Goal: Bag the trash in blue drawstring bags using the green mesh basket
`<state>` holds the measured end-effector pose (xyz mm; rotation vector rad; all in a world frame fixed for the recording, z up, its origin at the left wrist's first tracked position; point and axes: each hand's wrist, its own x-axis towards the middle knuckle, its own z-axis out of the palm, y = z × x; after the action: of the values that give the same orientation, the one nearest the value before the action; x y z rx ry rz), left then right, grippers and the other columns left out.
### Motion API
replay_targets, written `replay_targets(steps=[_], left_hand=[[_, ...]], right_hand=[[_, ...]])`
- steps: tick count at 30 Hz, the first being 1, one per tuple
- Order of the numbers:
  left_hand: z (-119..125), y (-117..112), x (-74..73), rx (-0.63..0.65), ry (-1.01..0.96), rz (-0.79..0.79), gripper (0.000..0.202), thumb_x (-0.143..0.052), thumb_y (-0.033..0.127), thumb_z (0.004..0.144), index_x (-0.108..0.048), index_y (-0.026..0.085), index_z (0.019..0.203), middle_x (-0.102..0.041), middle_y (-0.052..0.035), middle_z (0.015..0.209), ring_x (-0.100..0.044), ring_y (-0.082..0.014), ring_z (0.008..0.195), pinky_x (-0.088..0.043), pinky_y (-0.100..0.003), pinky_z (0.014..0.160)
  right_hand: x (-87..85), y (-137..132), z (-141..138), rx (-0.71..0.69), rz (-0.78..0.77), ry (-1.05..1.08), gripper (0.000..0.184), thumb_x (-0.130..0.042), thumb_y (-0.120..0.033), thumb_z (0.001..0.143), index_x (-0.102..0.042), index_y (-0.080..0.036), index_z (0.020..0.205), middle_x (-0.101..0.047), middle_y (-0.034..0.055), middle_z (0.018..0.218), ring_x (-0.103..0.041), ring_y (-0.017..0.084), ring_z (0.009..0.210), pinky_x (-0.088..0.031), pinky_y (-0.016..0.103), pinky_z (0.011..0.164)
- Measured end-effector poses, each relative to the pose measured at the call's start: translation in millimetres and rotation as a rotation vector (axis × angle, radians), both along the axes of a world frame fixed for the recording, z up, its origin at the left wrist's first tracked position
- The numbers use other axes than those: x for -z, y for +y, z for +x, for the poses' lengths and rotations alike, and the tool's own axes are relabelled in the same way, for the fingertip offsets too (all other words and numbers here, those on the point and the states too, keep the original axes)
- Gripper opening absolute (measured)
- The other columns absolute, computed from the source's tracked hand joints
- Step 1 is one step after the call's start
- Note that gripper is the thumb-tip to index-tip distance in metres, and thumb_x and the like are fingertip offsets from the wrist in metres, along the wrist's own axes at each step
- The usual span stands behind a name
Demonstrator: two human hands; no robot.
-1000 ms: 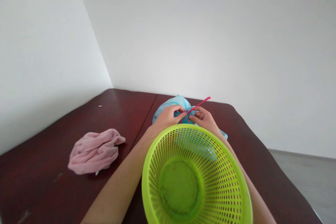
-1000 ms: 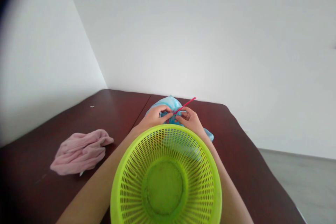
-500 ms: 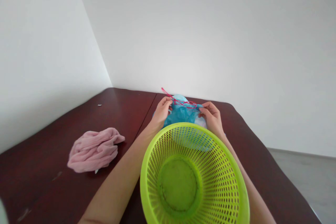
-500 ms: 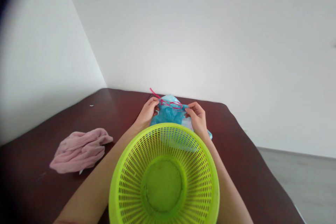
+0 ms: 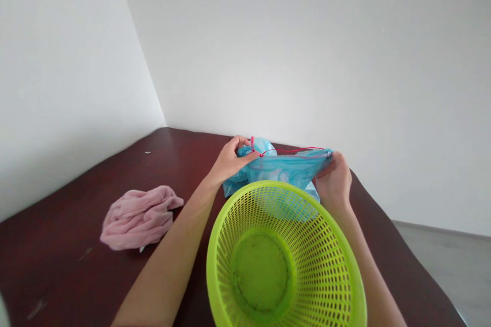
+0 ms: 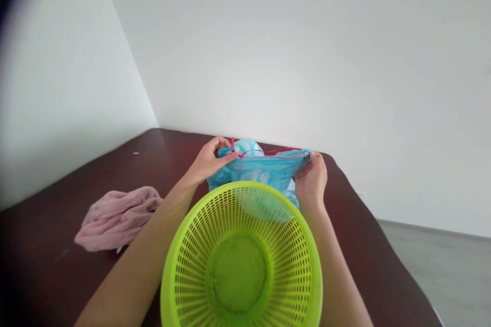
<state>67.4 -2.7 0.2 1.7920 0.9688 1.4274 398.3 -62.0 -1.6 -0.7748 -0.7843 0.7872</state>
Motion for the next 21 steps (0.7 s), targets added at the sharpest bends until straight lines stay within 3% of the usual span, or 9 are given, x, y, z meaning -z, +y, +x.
replay_targets(steps=[3,5,6,8,10,13,16,21], left_hand=[[2,-7,-2.9,0.031,0.200,0.012,0.043,-0.106,0.051,0.085,-0.078,0.024,0.104,-0.075,0.0002,0.092,-0.059,-0.0194,0.082,-0.042,-0.032,0.075],[8,-11,-5.3,0.061,0.185,0.046,0.037,-0.099,0.050,0.092,-0.074,0.023,0.096,-0.076,-0.0011,0.093,-0.063,-0.0206,0.086,-0.045,-0.033,0.078],[11,-13,-6.0,0.067,0.144,0.056,0.037,-0.094,0.051,0.097,-0.069,0.024,0.093,-0.074,-0.0009,0.092,-0.063,-0.0202,0.085,-0.046,-0.033,0.078],[17,-13,-6.4,0.037,0.068,0.051,0.039,-0.085,0.054,0.105,-0.063,0.024,0.091,-0.068,0.0010,0.084,-0.059,-0.0183,0.077,-0.045,-0.032,0.073],[20,-12,-5.1,-0.008,0.026,0.023,0.040,-0.079,0.058,0.110,-0.062,0.025,0.093,-0.065,0.0023,0.077,-0.057,-0.0174,0.070,-0.043,-0.031,0.067],[17,-6,-2.5,-0.001,-0.034,-0.050,0.043,-0.079,0.065,0.110,-0.064,0.026,0.099,-0.065,0.0027,0.071,-0.060,-0.0178,0.064,-0.045,-0.031,0.064],[8,-2,-2.8,0.098,-0.064,-0.114,0.050,-0.088,0.069,0.100,-0.063,0.026,0.102,-0.071,0.0018,0.078,-0.064,-0.0175,0.068,-0.049,-0.030,0.067],[-14,-2,-8.2,0.186,0.113,-0.031,0.046,-0.097,0.056,0.089,-0.068,0.024,0.102,-0.079,-0.0038,0.103,-0.073,-0.0228,0.095,-0.056,-0.033,0.087]], right_hand=[[-10.6,-15,-4,-0.227,-0.213,-0.210,0.070,-0.069,-0.096,0.101,-0.080,-0.027,0.091,-0.073,0.0029,0.071,-0.060,0.020,0.057,-0.047,0.036,0.053],[-12.4,-22,-8,-0.385,-0.367,-0.428,0.087,-0.057,-0.107,0.102,-0.085,-0.026,0.091,-0.073,0.0040,0.069,-0.060,0.020,0.057,-0.045,0.035,0.052],[-11.6,-24,-9,-0.431,-0.407,-0.526,0.087,-0.059,-0.108,0.101,-0.087,-0.026,0.092,-0.074,0.0038,0.070,-0.062,0.020,0.059,-0.047,0.035,0.054],[-7.5,-25,-12,-0.513,-0.407,-0.698,0.075,-0.079,-0.101,0.095,-0.088,-0.026,0.091,-0.078,0.0029,0.075,-0.066,0.021,0.066,-0.052,0.035,0.061],[-1.6,-23,-14,-0.608,-0.357,-0.806,0.059,-0.101,-0.083,0.085,-0.088,-0.025,0.089,-0.082,0.0032,0.082,-0.070,0.022,0.073,-0.057,0.037,0.069],[6.8,-13,-14,-0.652,-0.316,-0.843,0.047,-0.104,-0.067,0.088,-0.086,-0.024,0.089,-0.083,0.0046,0.086,-0.070,0.022,0.076,-0.057,0.038,0.073],[11.4,-1,-11,-0.412,-0.255,-0.845,0.049,-0.096,-0.070,0.093,-0.079,-0.025,0.082,-0.076,0.0039,0.079,-0.064,0.022,0.074,-0.051,0.036,0.069],[9.9,7,1,0.294,-0.062,-0.628,0.041,-0.081,-0.065,0.106,-0.072,-0.026,0.096,-0.071,0.0024,0.087,-0.063,0.022,0.081,-0.049,0.037,0.075]])
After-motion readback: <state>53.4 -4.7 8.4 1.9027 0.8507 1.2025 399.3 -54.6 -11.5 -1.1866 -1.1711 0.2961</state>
